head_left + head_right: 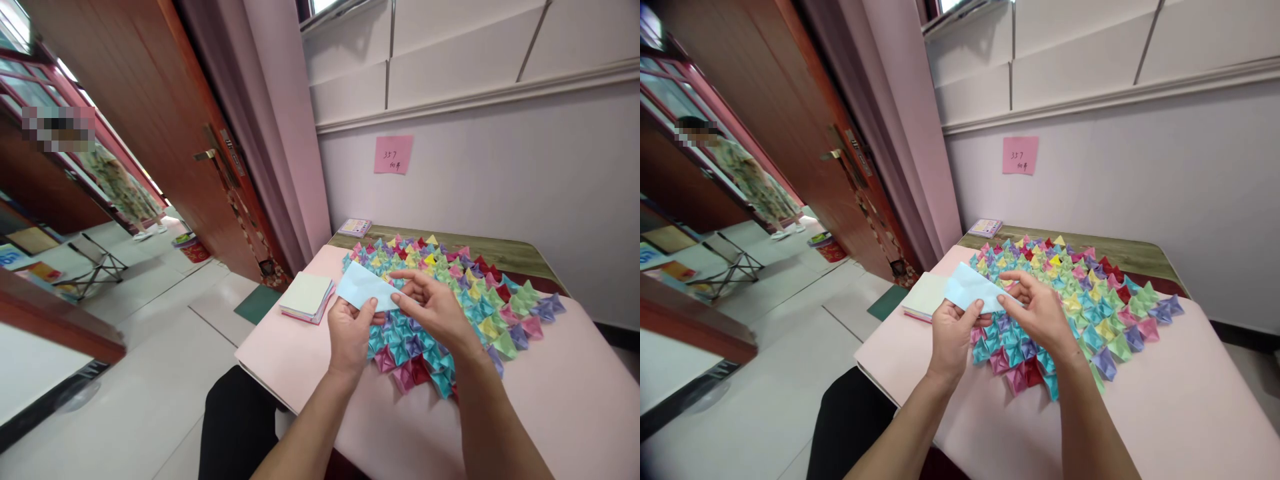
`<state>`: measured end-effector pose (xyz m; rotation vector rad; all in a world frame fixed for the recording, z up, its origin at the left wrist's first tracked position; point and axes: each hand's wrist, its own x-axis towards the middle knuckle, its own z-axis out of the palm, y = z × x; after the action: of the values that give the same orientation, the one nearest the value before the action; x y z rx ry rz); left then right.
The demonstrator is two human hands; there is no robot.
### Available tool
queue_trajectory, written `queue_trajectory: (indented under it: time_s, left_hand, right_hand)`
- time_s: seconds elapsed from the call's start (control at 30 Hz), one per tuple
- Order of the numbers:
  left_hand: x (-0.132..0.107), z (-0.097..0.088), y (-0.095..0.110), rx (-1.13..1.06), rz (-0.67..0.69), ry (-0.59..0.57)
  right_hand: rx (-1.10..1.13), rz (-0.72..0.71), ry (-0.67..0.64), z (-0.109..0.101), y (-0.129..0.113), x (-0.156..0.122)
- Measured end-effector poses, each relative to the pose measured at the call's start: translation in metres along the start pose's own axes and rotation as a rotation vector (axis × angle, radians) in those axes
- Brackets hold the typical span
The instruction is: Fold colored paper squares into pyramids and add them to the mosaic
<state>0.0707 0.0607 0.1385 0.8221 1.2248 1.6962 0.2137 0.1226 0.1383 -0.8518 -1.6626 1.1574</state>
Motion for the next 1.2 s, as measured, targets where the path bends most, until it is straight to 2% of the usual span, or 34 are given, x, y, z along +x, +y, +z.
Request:
queue_trajectory:
  time_s: [0.07,0.13,0.27,0.47,0.6,0.77,0.97,1.07,1.2]
  left_hand:
    - [-0.001,-0.001,-0.002,0.043,0.026,-0.008]
    - [-0.003,-0.002,-0.002,0.065,0.042,-0.03]
    - [-0.005,-0.002,-0.001,-0.004,0.025,-0.121]
    - [-0.003,-0.004,-0.001,-0.009,-0.053,-0.079]
    - [-0.003,-0.007,-0.001,-0.021,-0.081,-0.129]
    - [0.0,-0.011,0.009,-0.237,-0.128,-0.033]
    - [-0.002,-0.009,0.014,-0.503,-0.352,-0.096]
    - [-0.003,-0.005,0.008,-0.46,-0.327,-0.077]
    - [0.0,-0.004,-0.002,-0.307,-0.168,0.035]
  right_hand:
    - [0.007,0.046,-0.093,0.0,-0.001,0.0]
    - [0.032,0.088,-0.124,0.001,-0.002,0.0]
    - [0.042,0.132,-0.07,0.003,-0.005,-0.001]
    - [0.081,0.136,-0.094,0.006,-0.006,-0.002]
    - [0.133,0.143,-0.088,0.007,-0.005,-0.001]
    - [0.181,0.184,-0.16,0.003,-0.004,-0.002]
    - [0.268,0.235,-0.233,0.002,-0.007,-0.004]
    - [0.285,0.242,-0.239,0.006,-0.009,-0.005]
    - [0.244,0.216,-0.186,0.011,-0.01,-0.004]
